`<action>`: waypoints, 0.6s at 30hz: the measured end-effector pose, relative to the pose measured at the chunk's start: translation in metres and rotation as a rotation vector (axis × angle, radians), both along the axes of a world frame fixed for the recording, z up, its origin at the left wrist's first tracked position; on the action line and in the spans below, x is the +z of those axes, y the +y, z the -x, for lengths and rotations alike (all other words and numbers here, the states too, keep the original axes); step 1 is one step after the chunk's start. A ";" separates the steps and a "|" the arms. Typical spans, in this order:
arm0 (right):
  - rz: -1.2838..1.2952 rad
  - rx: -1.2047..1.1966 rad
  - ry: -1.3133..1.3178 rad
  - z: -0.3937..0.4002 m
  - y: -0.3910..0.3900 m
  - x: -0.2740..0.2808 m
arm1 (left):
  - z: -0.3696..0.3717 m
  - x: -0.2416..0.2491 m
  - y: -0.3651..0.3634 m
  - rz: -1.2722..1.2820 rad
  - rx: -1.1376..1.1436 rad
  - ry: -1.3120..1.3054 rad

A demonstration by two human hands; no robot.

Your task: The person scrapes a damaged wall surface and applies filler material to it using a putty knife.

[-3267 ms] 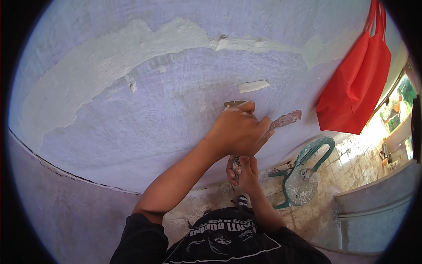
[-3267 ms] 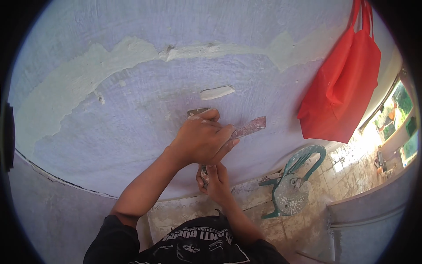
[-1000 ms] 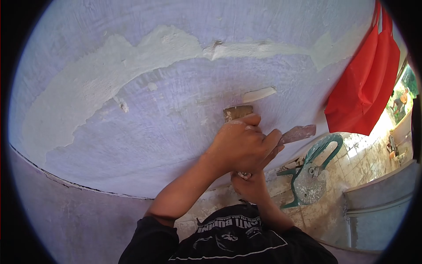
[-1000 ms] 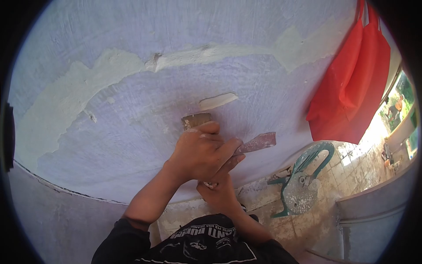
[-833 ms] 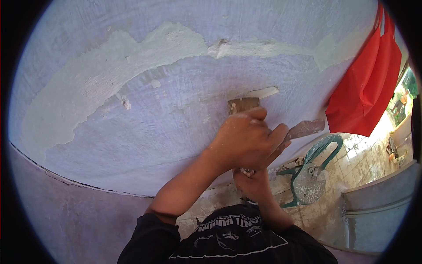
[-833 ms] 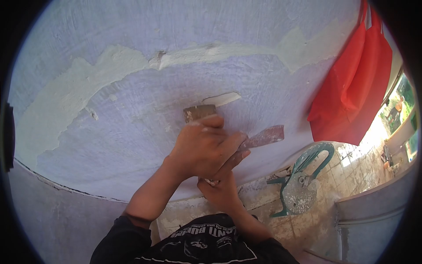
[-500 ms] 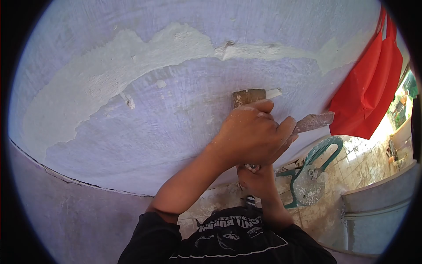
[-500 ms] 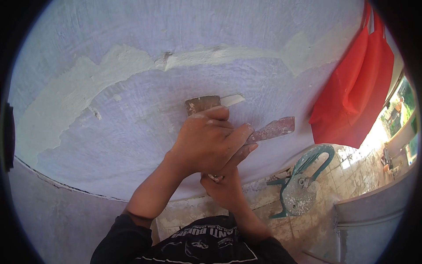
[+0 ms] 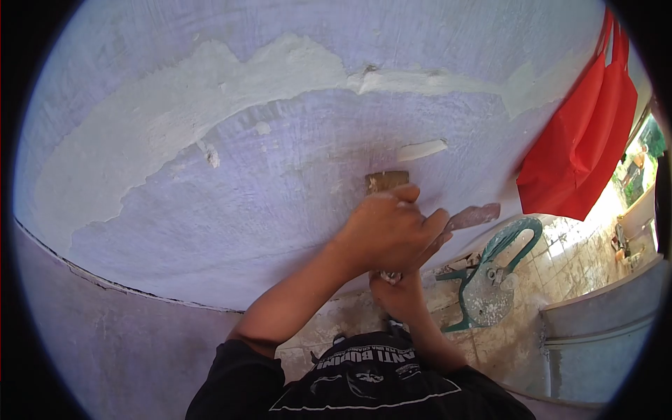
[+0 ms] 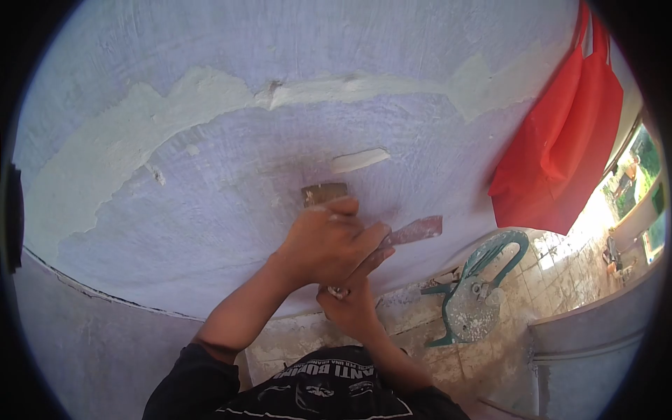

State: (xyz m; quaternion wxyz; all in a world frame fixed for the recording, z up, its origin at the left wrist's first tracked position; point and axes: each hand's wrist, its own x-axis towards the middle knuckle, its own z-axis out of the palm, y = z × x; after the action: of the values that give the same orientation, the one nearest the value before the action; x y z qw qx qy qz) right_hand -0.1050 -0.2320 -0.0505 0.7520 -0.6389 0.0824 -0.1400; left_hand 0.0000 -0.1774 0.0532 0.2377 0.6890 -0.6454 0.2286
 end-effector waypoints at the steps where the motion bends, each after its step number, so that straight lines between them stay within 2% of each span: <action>1: -0.013 0.000 0.035 0.001 0.001 0.000 | -0.001 0.000 0.001 0.000 0.000 -0.011; 3: -0.031 -0.002 0.069 0.003 0.003 -0.002 | 0.000 0.003 0.002 -0.091 0.058 -0.065; 6: 0.032 0.016 -0.053 0.000 0.001 -0.003 | -0.002 -0.003 0.001 -0.055 0.027 -0.031; 9: -0.025 -0.030 0.028 -0.003 0.004 -0.007 | -0.002 -0.007 0.000 -0.083 0.082 -0.043; 12: 0.056 0.000 0.072 -0.008 0.002 -0.004 | -0.003 -0.006 -0.001 -0.080 0.077 -0.051; 14: -0.098 -0.003 0.099 -0.005 0.006 -0.002 | -0.002 -0.002 0.001 -0.112 0.097 -0.041; 16: -0.132 0.008 0.106 -0.007 0.006 -0.004 | -0.001 -0.003 0.000 -0.146 0.105 -0.029; 18: -0.159 0.018 0.106 -0.008 0.007 -0.006 | -0.002 -0.002 -0.001 -0.064 0.054 -0.003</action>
State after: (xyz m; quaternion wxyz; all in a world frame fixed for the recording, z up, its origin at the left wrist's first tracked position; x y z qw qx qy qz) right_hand -0.0968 -0.2253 -0.0561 0.7962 -0.5843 0.1269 -0.0923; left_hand 0.0017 -0.1787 0.0509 0.2085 0.7132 -0.6337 0.2152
